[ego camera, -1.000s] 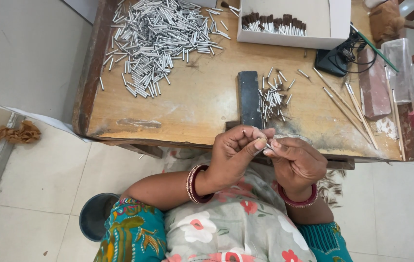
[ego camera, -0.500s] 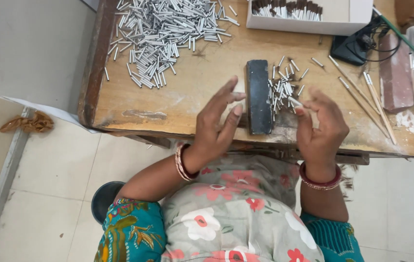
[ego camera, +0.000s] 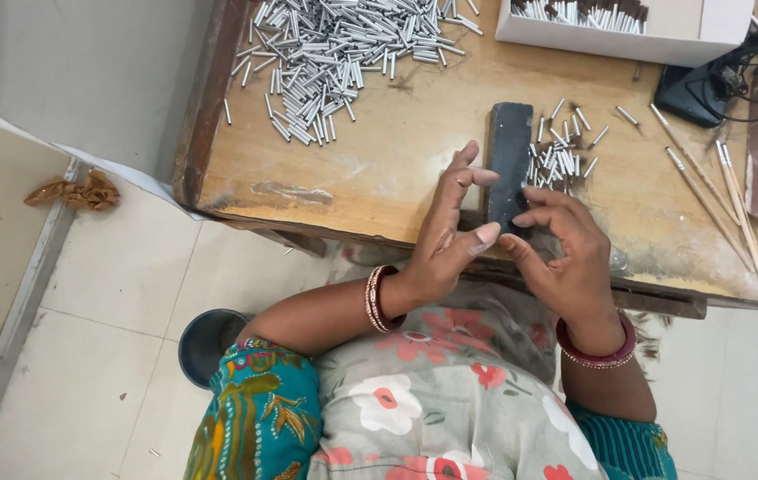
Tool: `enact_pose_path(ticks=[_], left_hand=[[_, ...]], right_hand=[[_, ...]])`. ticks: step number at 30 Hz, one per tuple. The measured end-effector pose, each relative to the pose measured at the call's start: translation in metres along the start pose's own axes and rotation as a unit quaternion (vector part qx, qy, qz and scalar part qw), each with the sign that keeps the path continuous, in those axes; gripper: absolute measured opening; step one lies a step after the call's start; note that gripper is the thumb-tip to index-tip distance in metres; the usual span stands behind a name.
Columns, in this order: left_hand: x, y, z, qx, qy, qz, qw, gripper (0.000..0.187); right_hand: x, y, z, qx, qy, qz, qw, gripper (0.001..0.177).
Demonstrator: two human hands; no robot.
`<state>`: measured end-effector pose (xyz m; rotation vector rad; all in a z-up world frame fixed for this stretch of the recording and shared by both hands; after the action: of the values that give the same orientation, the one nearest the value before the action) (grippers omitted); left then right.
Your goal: The recorder is assembling small paintbrushes by inserting bundles of bristles into metal ferrules and finishing them at a workbench.
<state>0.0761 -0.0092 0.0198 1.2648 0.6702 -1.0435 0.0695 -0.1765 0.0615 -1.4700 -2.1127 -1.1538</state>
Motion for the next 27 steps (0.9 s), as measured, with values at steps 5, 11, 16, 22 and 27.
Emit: enact_pose_path(ticks=[5,11,16,22,27], left_hand=[[-0.009,0.004,-0.028,-0.088,-0.022,0.032,0.995,0.051],[-0.032,0.012,-0.057,-0.115,0.252,0.054,0.959,0.051],[-0.031,0.019,-0.038,-0.005,0.424,0.066,0.903,0.043],[-0.019,0.021,-0.027,0.079,0.453,0.057,0.886,0.026],[-0.017,0.022,-0.025,0.078,0.450,0.050,0.888,0.016]], right_hand=[[0.029,0.008,0.010,-0.041,-0.089,-0.117,0.988,0.020],[0.046,0.018,0.037,0.011,-0.269,-0.170,0.948,0.010],[0.038,0.011,0.048,0.035,-0.289,-0.162,0.943,0.007],[0.015,-0.009,0.058,-0.009,-0.279,-0.163,0.946,0.006],[0.013,-0.014,0.057,-0.035,-0.287,-0.169,0.942,0.007]])
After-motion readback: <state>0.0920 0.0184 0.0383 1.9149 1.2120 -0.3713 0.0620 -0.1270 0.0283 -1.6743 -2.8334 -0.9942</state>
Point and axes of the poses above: each hand's wrist, its own y-axis towards the middle knuckle, its own z-axis out of the palm, x = y × z, the point moved 7 cm from there along y, towards the middle knuckle, and after that the axes turned 6 degrees about -x, right-handed, at the moved point
